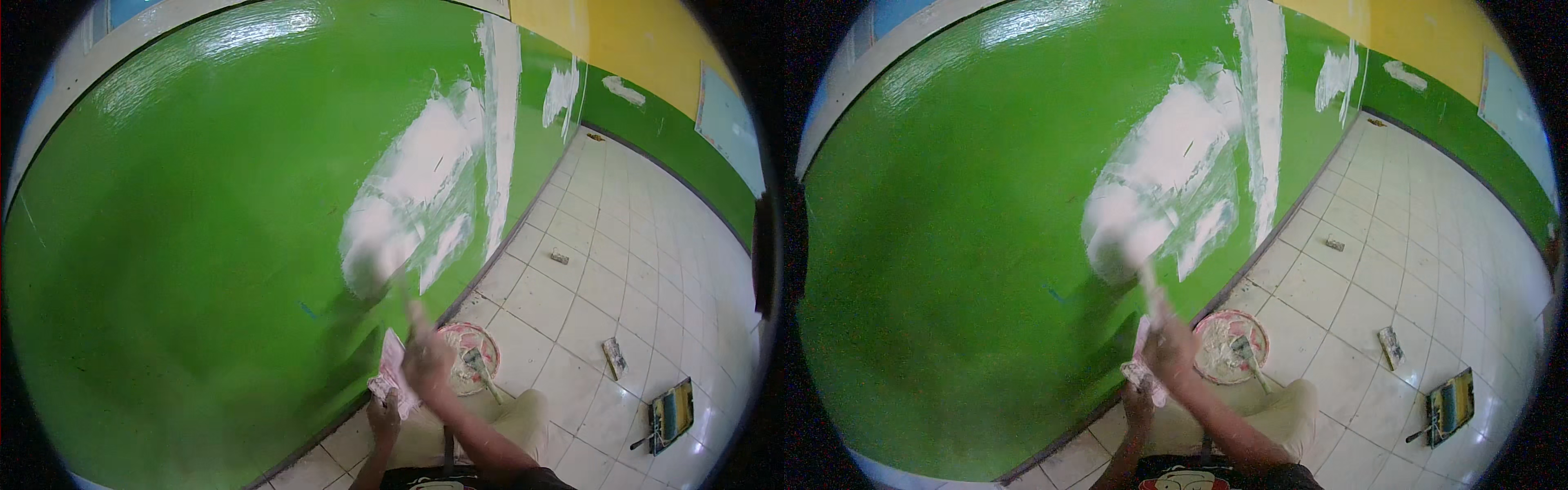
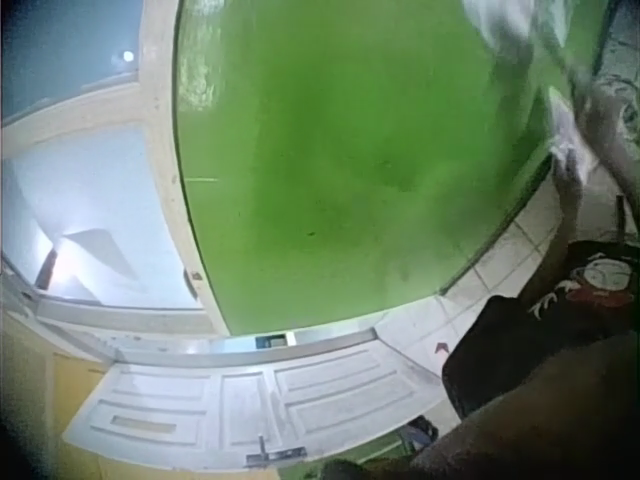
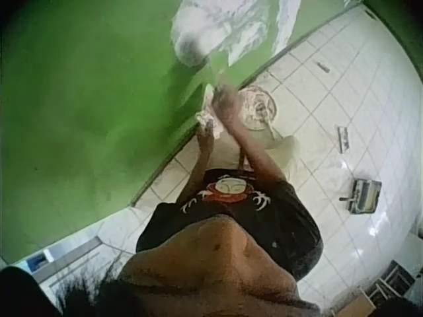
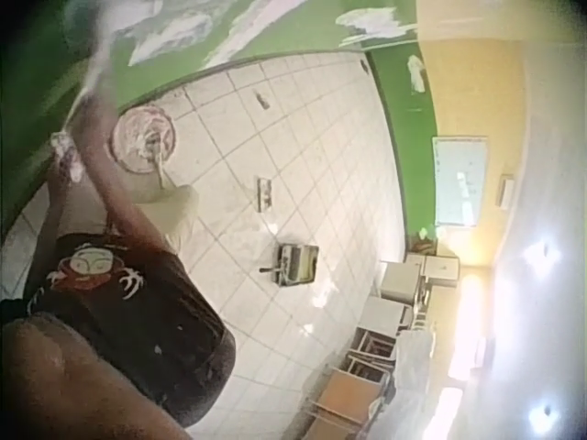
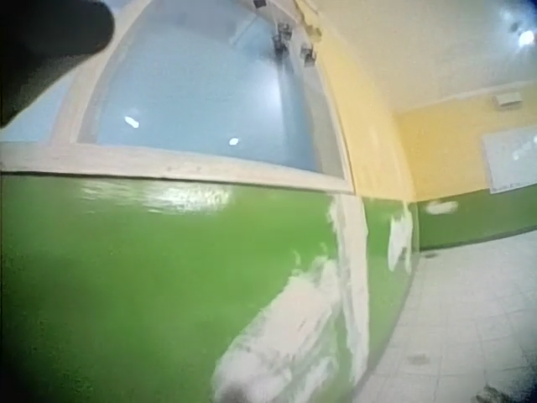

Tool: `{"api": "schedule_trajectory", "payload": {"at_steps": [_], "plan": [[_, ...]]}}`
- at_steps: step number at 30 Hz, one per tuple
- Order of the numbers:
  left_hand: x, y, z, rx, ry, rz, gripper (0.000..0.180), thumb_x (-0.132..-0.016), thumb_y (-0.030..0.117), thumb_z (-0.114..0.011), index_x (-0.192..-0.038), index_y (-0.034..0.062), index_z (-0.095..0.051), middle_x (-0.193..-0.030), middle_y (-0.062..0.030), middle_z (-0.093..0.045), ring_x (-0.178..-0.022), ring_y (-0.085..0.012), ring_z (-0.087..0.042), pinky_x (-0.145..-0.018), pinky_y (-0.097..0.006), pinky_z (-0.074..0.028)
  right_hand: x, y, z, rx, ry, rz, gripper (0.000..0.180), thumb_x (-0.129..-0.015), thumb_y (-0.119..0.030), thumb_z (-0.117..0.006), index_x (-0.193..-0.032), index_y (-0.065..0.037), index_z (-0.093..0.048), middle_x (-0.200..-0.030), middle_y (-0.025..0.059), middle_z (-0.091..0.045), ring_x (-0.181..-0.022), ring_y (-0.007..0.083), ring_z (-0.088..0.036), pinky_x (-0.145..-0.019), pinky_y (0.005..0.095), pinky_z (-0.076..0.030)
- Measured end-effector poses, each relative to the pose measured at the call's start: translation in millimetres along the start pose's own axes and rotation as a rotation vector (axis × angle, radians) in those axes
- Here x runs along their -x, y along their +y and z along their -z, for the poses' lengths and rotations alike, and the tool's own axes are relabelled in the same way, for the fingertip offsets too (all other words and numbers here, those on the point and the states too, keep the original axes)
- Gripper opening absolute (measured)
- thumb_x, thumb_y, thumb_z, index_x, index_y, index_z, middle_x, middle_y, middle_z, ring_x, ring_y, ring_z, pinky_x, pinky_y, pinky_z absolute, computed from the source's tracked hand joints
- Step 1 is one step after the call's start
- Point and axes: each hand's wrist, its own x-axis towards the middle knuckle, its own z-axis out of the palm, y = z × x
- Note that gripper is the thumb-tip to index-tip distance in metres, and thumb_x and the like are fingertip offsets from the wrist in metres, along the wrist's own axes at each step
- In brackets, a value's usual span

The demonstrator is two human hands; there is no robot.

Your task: Applying plaster compound to a green wall using a trowel and putty knife.

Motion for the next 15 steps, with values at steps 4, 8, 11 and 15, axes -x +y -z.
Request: {"api": "schedule_trajectory", "payload": {"at_steps": [4, 8, 11, 15], "plan": [[9.8, -12.8, -0.6, 0.223, -0.101, 0.343, 0.025, -0.088, 0.021, -0.061, -0.089, -0.0042, -0.059, -0.073, -0.0157, -0.061, -0.063, -0.0229, -0.053, -0.061, -0.037, -0.043, -64.0, 78.2, -10.4, 0.032, 0.196, -0.262, 0.023, -0.083, -0.005, -0.055, -0.104, 0.0, -0.063, -0.065, 0.0202, -0.058, -0.052, 0.0298, -0.058, -0.05, 0.0401, -0.042], [9.8, -2.1, -2.0, 0.359, -0.028, 0.318, 0.029, -0.089, 0.024, -0.061, -0.088, -0.0044, -0.058, -0.07, -0.0147, -0.06, -0.061, -0.0217, -0.051, -0.06, -0.037, -0.043, -89.2, 89.3, -28.8, 0.056, 0.259, -0.251, 0.028, -0.082, -0.006, -0.056, -0.109, -0.001, -0.063, -0.063, 0.0207, -0.057, -0.052, 0.0313, -0.058, -0.051, 0.0397, -0.043], [8.9, 5.0, -1.4, 0.299, -0.077, 0.36, 0.03, -0.089, 0.026, -0.06, -0.088, -0.0043, -0.058, -0.071, -0.0153, -0.06, -0.062, -0.0216, -0.052, -0.06, -0.037, -0.043, -82.9, 76.1, -50.7, 0.038, 0.165, -0.163, 0.048, -0.073, 0.001, -0.056, -0.121, -0.005, -0.058, -0.072, 0.0215, -0.059, -0.059, 0.0363, -0.058, -0.053, 0.0425, -0.046], [7.8, 1.9, -2.0, 0.232, -0.107, 0.362, 0.029, -0.089, 0.025, -0.058, -0.091, -0.0045, -0.059, -0.074, -0.0155, -0.06, -0.065, -0.0206, -0.052, -0.061, -0.037, -0.044, -35.7, 38.3, -75.7, -0.017, 0.038, 0.045, 0.051, -0.07, 0.003, -0.054, -0.121, 0.002, -0.053, -0.088, 0.0242, -0.062, -0.074, 0.0371, -0.061, -0.059, 0.0438, -0.049]]}}
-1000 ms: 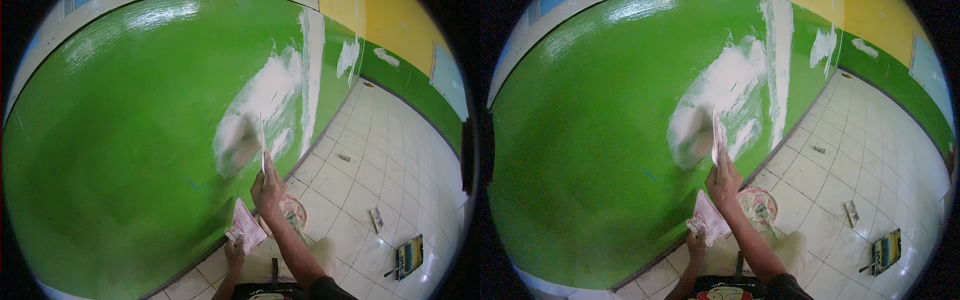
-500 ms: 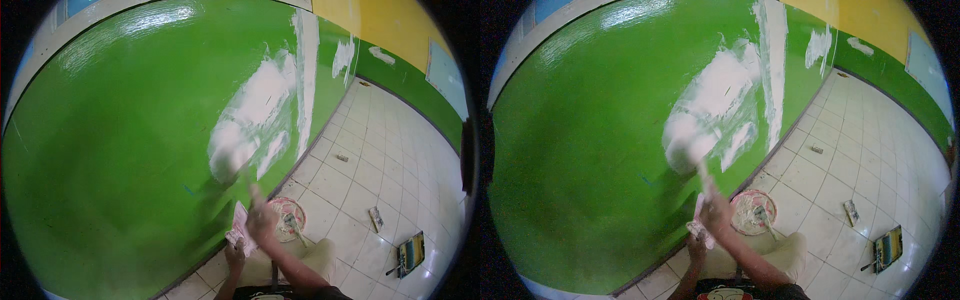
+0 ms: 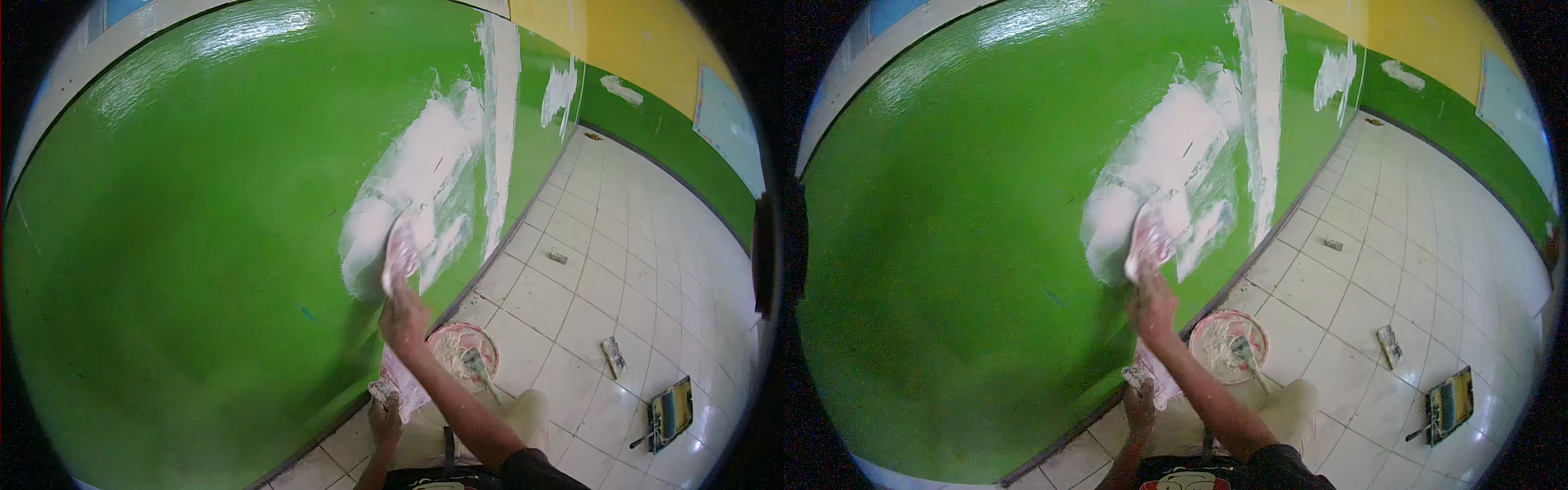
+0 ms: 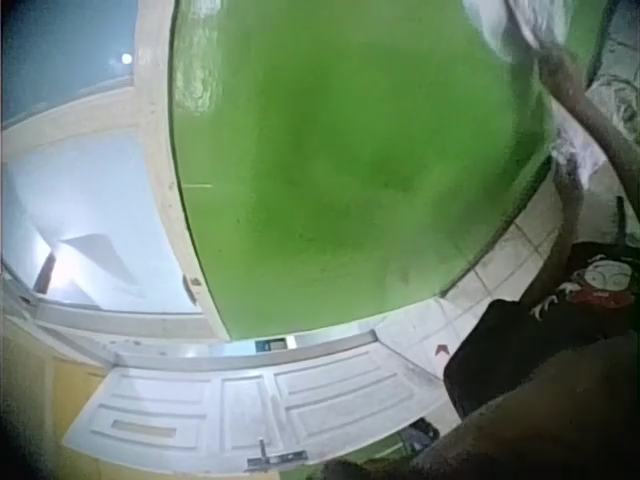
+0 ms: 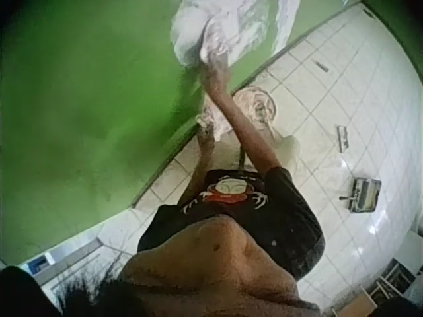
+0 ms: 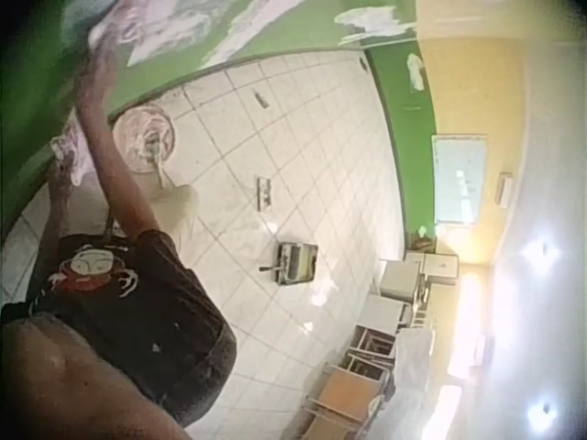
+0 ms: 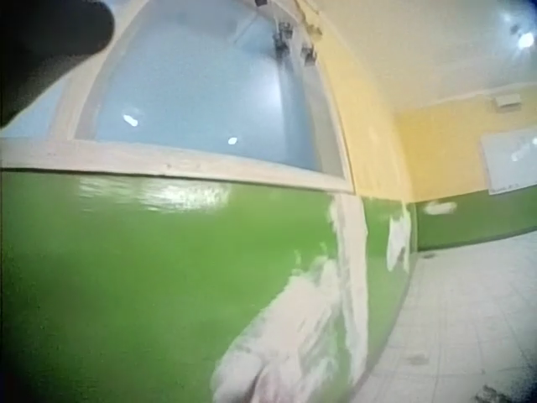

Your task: Applying plaster compound to a green wall using a trowel and putty knife.

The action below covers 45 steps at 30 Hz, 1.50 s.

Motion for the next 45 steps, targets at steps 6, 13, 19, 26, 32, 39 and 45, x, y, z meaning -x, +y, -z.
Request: {"api": "schedule_trajectory", "payload": {"at_steps": [6, 13, 19, 26, 32, 39, 45], "plan": [[-0.7, 0.7, -3.6, 0.019, -0.034, 0.012, 0.033, -0.09, 0.028, -0.057, -0.1, -0.0034, -0.056, -0.083, -0.0133, -0.059, -0.075, -0.0199, -0.053, -0.069, -0.037, -0.044, 47.4, -37.9, 50.8, -0.209, -0.161, 0.157, 0.055, -0.069, 0.004, -0.058, -0.123, 0.004, -0.051, -0.104, 0.025, -0.062, -0.075, 0.0343, -0.064, -0.062, 0.0401, -0.052], [1.2, 1.8, 6.8, -0.034, -0.024, -0.008, 0.029, -0.09, 0.023, -0.058, -0.098, -0.0046, -0.057, -0.082, -0.0132, -0.063, -0.071, -0.0169, -0.053, -0.065, -0.034, -0.045, -27.8, 34.6, 59.4, -0.035, 0.111, -0.319, 0.016, -0.083, -0.006, -0.056, -0.095, 0.001, -0.064, -0.066, 0.0229, -0.058, -0.055, 0.035, -0.058, -0.049, 0.0429, -0.039], [6.1, 16.0, 7.2, -0.021, -0.001, 0.154, 0.026, -0.089, 0.02, -0.06, -0.096, -0.0043, -0.058, -0.08, -0.0125, -0.064, -0.069, -0.0173, -0.054, -0.063, -0.035, -0.045, -39.7, -11.4, 34.3, -0.079, 0.094, -0.19, 0.031, -0.077, -0.001, -0.056, -0.107, 0.002, -0.063, -0.064, 0.02, -0.057, -0.049, 0.0309, -0.055, -0.049, 0.0373, -0.043], [13.2, -47.2, -1.7, -0.108, 0.095, -0.205, 0.038, -0.09, 0.028, -0.056, -0.111, -0.0038, -0.053, -0.099, -0.0132, -0.06, -0.09, -0.0217, -0.055, -0.08, -0.037, -0.044, 50.9, -103.0, 28.1, -0.198, -0.244, 0.181, 0.063, -0.068, 0.003, -0.058, -0.128, 0.008, -0.041, -0.119, 0.0267, -0.055, -0.103, 0.0375, -0.06, -0.078, 0.0395, -0.054], [2.9, 0.6, -5.5, -0.028, 0.099, -0.29, 0.025, -0.089, 0.022, -0.058, -0.091, -0.0032, -0.057, -0.077, -0.0105, -0.059, -0.068, -0.0169, -0.049, -0.062, -0.034, -0.043, 40.8, -98.9, 87.9, -0.034, -0.504, -0.155, 0.065, -0.071, 0.005, -0.055, -0.134, -0.005, -0.045, -0.115, 0.0179, -0.061, -0.071, 0.0262, -0.066, -0.051, 0.032, -0.051], [7.1, 1.4, 7.5, 0.045, -0.045, 0.125, 0.03, -0.09, 0.025, -0.059, -0.087, -0.0043, -0.057, -0.073, -0.0113, -0.06, -0.063, -0.0159, -0.051, -0.059, -0.035, -0.042, -16.9, 24.5, 52.3, 0.057, 0.138, -0.222, 0.016, -0.077, -0.001, -0.055, -0.092, 0.002, -0.061, -0.065, 0.0206, -0.056, -0.053, 0.0354, -0.056, -0.05, 0.0431, -0.043], [7.6, 5.8, 6.1, 0.083, -0.09, 0.078, 0.035, -0.091, 0.027, -0.058, -0.11, -0.0015, -0.053, -0.098, -0.0083, -0.058, -0.085, -0.0156, -0.053, -0.078, -0.032, -0.044, 30.3, -31.8, 20.6, -0.066, -0.096, -0.084, 0.051, -0.07, -0.001, -0.059, -0.12, 0.003, -0.054, -0.068, 0.0165, -0.057, -0.057, 0.0319, -0.057, -0.052, 0.042, -0.046]]}}
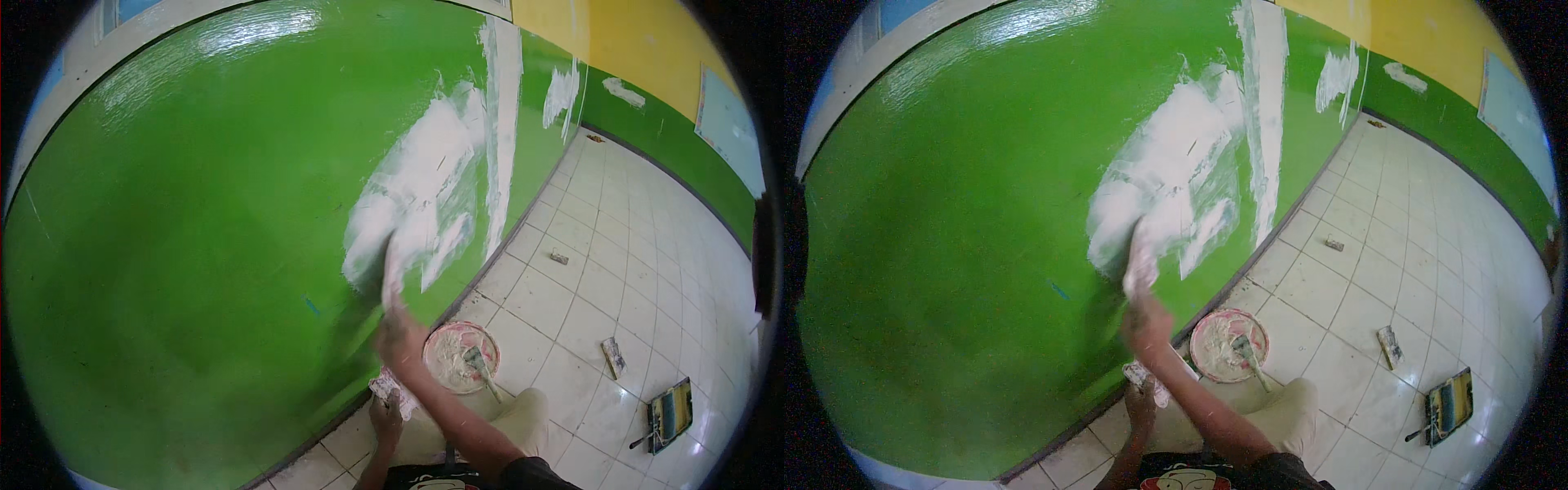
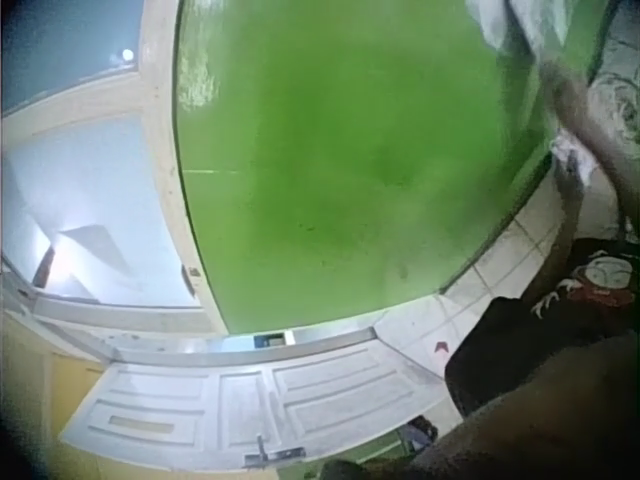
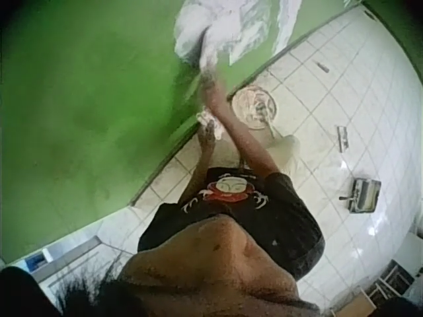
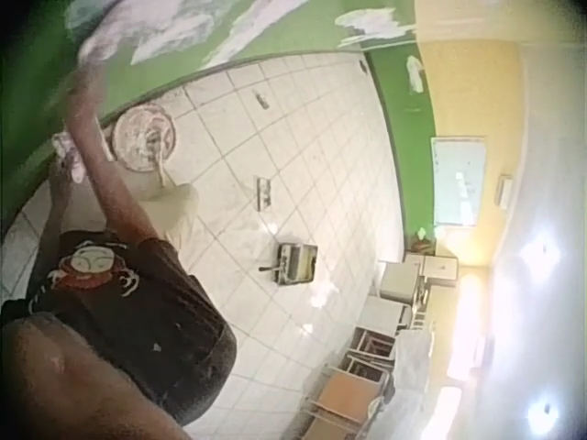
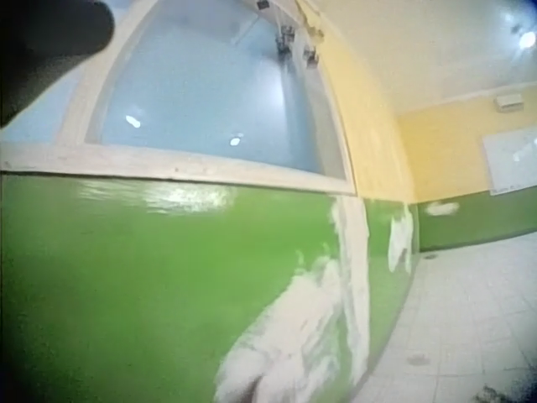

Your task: Applying plaster compound to a green wall using a trowel and putty knife.

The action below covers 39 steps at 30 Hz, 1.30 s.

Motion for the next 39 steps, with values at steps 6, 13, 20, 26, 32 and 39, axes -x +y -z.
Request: {"api": "schedule_trajectory", "payload": {"at_steps": [6, 13, 20, 26, 32, 39], "plan": [[-10.1, -31.9, 10.7, 0.197, -0.078, -0.034, 0.038, -0.091, 0.023, -0.057, -0.12, -0.001, -0.048, -0.113, -0.0095, -0.054, -0.1, -0.0187, -0.053, -0.087, -0.033, -0.043, 47.2, -76.0, 31.9, -0.229, -0.268, 0.154, 0.068, -0.069, 0.002, -0.06, -0.134, 0.002, -0.039, -0.118, 0.0247, -0.056, -0.095, 0.0343, -0.062, -0.072, 0.0373, -0.054], [-16.5, 14.8, -21.0, 0.528, -0.022, 0.174, 0.036, -0.089, 0.021, -0.061, -0.117, 0.0016, -0.052, -0.107, -0.006, -0.058, -0.094, -0.0174, -0.057, -0.079, -0.033, -0.048, 50.0, 22.1, 137.7, -0.13, -0.032, -0.22, 0.016, -0.08, -0.002, -0.063, -0.096, 0.002, -0.062, -0.097, 0.0099, -0.065, -0.075, 0.0154, -0.061, -0.067, 0.0274, -0.047], [-32.5, 78.3, -26.9, 1.035, -0.358, 0.286, 0.049, -0.088, 0.014, -0.061, -0.131, 0.0038, -0.04, -0.12, -0.0103, -0.054, -0.107, -0.025, -0.057, -0.089, -0.041, -0.05, 22.6, 55.0, 221.7, -0.672, 0.109, -0.553, 0.015, -0.085, -0.004, -0.064, -0.097, 0.003, -0.059, -0.094, 0.0054, -0.064, -0.082, 0.0096, -0.057, -0.072, 0.0255, -0.045], [-37.6, 104.8, -54.5, 1.058, -0.381, 0.27, 0.049, -0.088, 0.011, -0.059, -0.132, 0.0032, -0.039, -0.122, -0.0098, -0.052, -0.107, -0.0242, -0.057, -0.09, -0.042, -0.049, 35.3, 54.8, 243.4, -0.174, -0.146, -0.13, 0.014, -0.086, 0.003, -0.055, -0.099, 0.004, -0.059, -0.09, 0.0134, -0.066, -0.077, 0.0161, -0.062, -0.067, 0.0299, -0.05], [-38.8, 102.0, -59.2, 1.021, -0.362, 0.262, 0.045, -0.088, 0.009, -0.059, -0.129, 0.0029, -0.041, -0.118, -0.0079, -0.054, -0.104, -0.0215, -0.057, -0.087, -0.039, -0.05, 26.1, 60.5, 249.2, -0.054, -0.341, -0.038, 0.032, -0.075, 0.01, -0.057, -0.106, 0.001, -0.061, -0.096, 0.019, -0.067, -0.082, 0.033, -0.067, -0.071, 0.0351, -0.054], [-33.4, 117.8, -57.1, 1.056, -0.35, 0.276, 0.041, -0.088, 0.007, -0.058, -0.126, 0.0029, -0.044, -0.116, -0.0074, -0.055, -0.104, -0.0199, -0.058, -0.088, -0.039, -0.051, 32.4, 92.6, 247.4, -0.039, -0.497, 0.001, 0.05, -0.066, 0.013, -0.053, -0.113, -0.004, -0.059, -0.099, 0.0192, -0.066, -0.085, 0.0361, -0.066, -0.074, 0.0363, -0.053]]}}
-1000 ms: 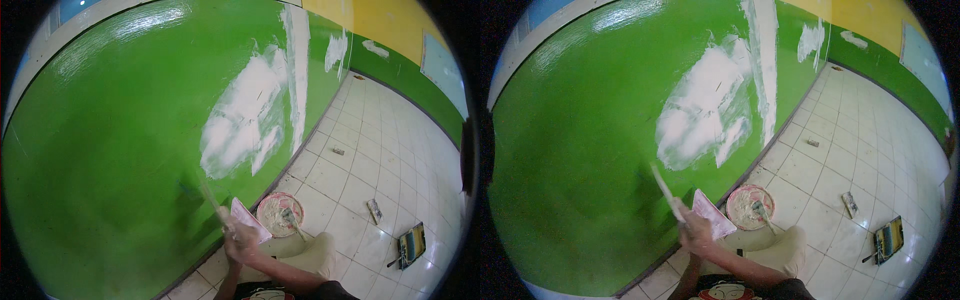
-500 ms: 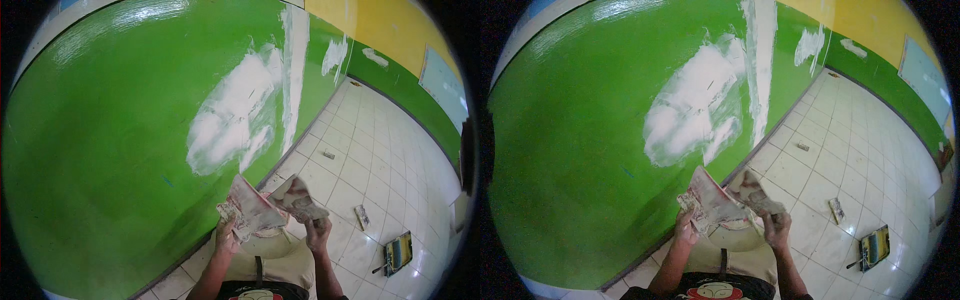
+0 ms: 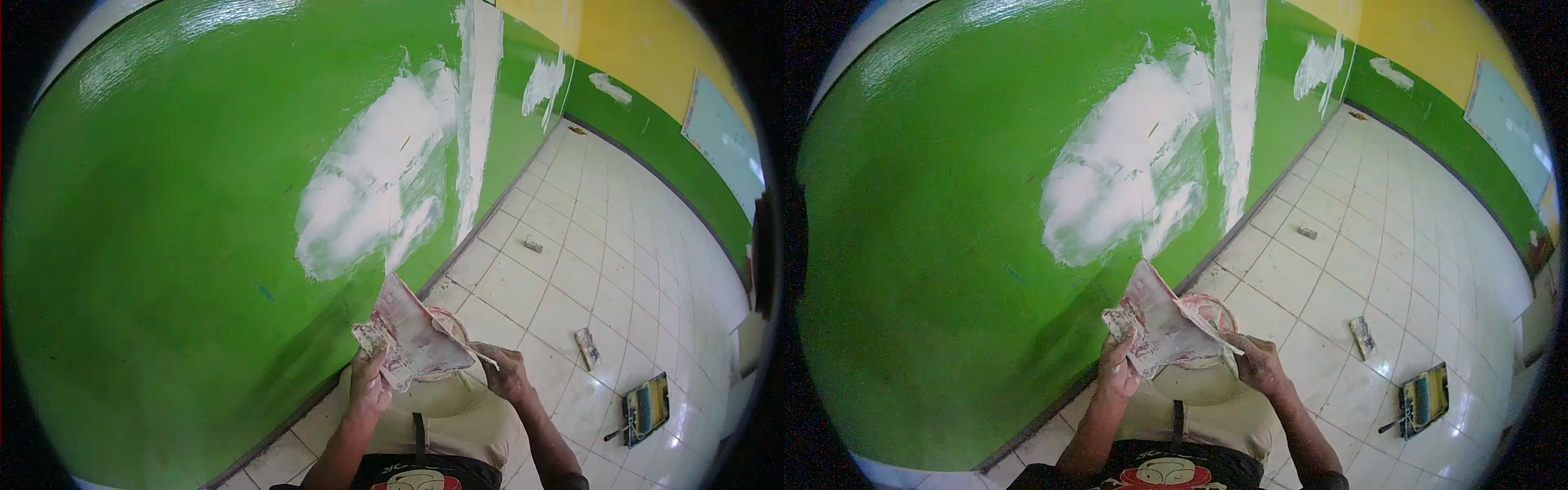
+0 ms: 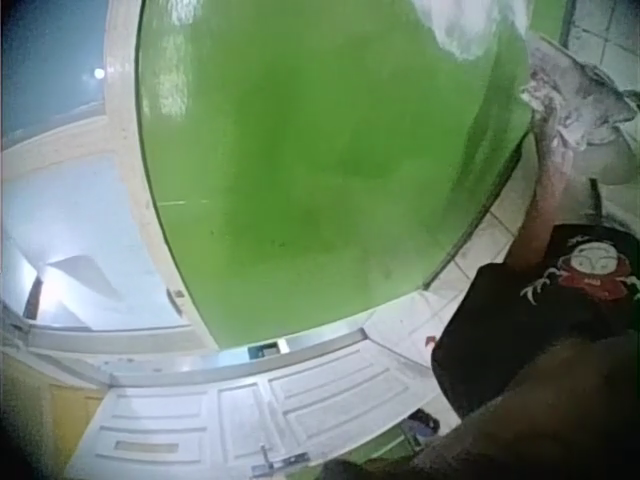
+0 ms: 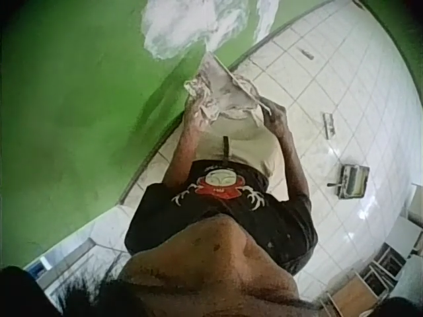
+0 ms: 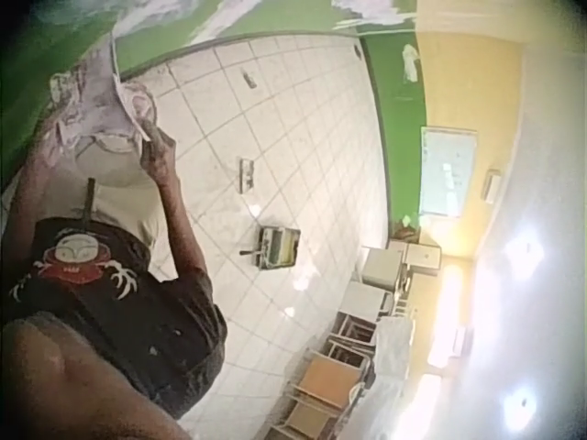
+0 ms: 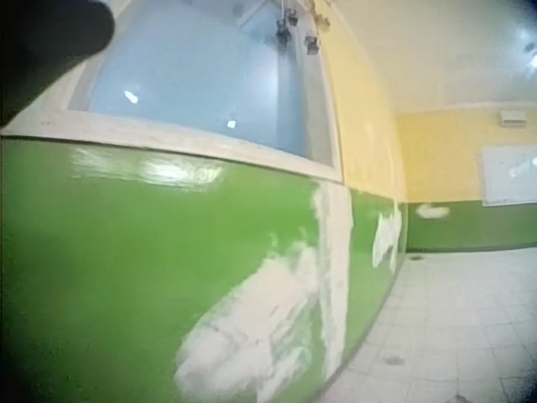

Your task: Applying plaster compound to a green wall using a trowel and putty knife.

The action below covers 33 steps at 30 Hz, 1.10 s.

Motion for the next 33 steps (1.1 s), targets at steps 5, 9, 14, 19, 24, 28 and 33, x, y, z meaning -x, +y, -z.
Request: {"api": "schedule_trajectory", "payload": {"at_steps": [5, 9, 14, 19, 24, 28, 33], "plan": [[-2.1, 5.9, 7.0, 0.003, -0.037, 0.009, 0.041, -0.089, 0.008, -0.057, -0.127, 0.0032, -0.043, -0.118, -0.0081, -0.054, -0.106, -0.0214, -0.057, -0.089, -0.041, -0.05, 16.4, 24.8, -3.3, 0.151, -0.045, -0.012, 0.042, -0.07, 0.012, -0.053, -0.109, -0.003, -0.06, -0.098, 0.0195, -0.065, -0.083, 0.0369, -0.066, -0.07, 0.0367, -0.053], [-0.7, 7.2, -4.9, -0.034, 0.016, -0.001, 0.046, -0.087, 0.012, -0.058, -0.13, 0.0034, -0.043, -0.124, -0.0105, -0.053, -0.11, -0.0262, -0.056, -0.094, -0.044, -0.046, 39.9, 64.2, -5.3, -0.133, 0.45, -0.445, 0.021, -0.083, -0.003, -0.057, -0.104, 0.001, -0.058, -0.088, 0.013, -0.066, -0.068, 0.0251, -0.065, -0.06, 0.0311, -0.05], [-6.5, -2.9, 7.1, -0.027, -0.012, 0.045, 0.046, -0.089, 0.009, -0.057, -0.131, 0.0053, -0.039, -0.122, -0.0083, -0.051, -0.11, -0.0231, -0.054, -0.092, -0.043, -0.05, 37.2, 64.8, 1.8, -0.975, 0.774, -0.46, 0.022, -0.084, -0.014, -0.058, -0.101, -0.001, -0.055, -0.088, 0.0122, -0.062, -0.071, 0.0224, -0.063, -0.048, 0.0356, -0.055], [-11.9, -9.1, 11.4, -0.053, -0.023, 0.052, 0.047, -0.088, 0.009, -0.058, -0.131, 0.0055, -0.039, -0.122, -0.0085, -0.052, -0.111, -0.0226, -0.054, -0.092, -0.042, -0.049, 29.2, 21.2, 3.6, -1.075, 0.87, -0.495, 0.021, -0.084, -0.022, -0.058, -0.09, -0.003, -0.053, -0.084, 0.0094, -0.056, -0.065, 0.0214, -0.06, -0.046, 0.0376, -0.056], [-9.4, -2.2, 1.8, -0.051, -0.083, 0.098, 0.046, -0.088, 0.011, -0.058, -0.13, 0.0053, -0.041, -0.12, -0.0082, -0.053, -0.11, -0.0225, -0.055, -0.093, -0.042, -0.048, 36.3, 30.1, 4.3, -0.976, 0.994, -0.337, 0.023, -0.085, -0.023, -0.06, -0.091, -0.003, -0.053, -0.084, 0.0084, -0.057, -0.062, 0.0201, -0.058, -0.049, 0.0364, -0.055], [-6.1, -2.6, 1.7, -0.016, -0.047, 0.118, 0.048, -0.085, 0.011, -0.06, -0.129, 0.0055, -0.044, -0.122, -0.0084, -0.054, -0.11, -0.0239, -0.055, -0.093, -0.043, -0.047, 16.7, -7.4, 6.2, -0.681, 0.893, -0.408, 0.016, -0.086, -0.017, -0.063, -0.085, -0.002, -0.058, -0.075, 0.0035, -0.058, -0.06, 0.0135, -0.053, -0.052, 0.029, -0.046], [-5.4, -7.9, -3.2, -0.105, 0.025, 0.107, 0.042, -0.087, 0.012, -0.059, -0.126, 0.0042, -0.044, -0.115, -0.0078, -0.056, -0.105, -0.022, -0.057, -0.09, -0.041, -0.049, 34.8, -26.1, -1.9, 0.127, 0.412, -0.316, 0.008, -0.082, -0.007, -0.061, -0.076, -0.001, -0.061, -0.065, 0.0072, -0.061, -0.053, 0.0161, -0.053, -0.051, 0.0284, -0.041]]}}
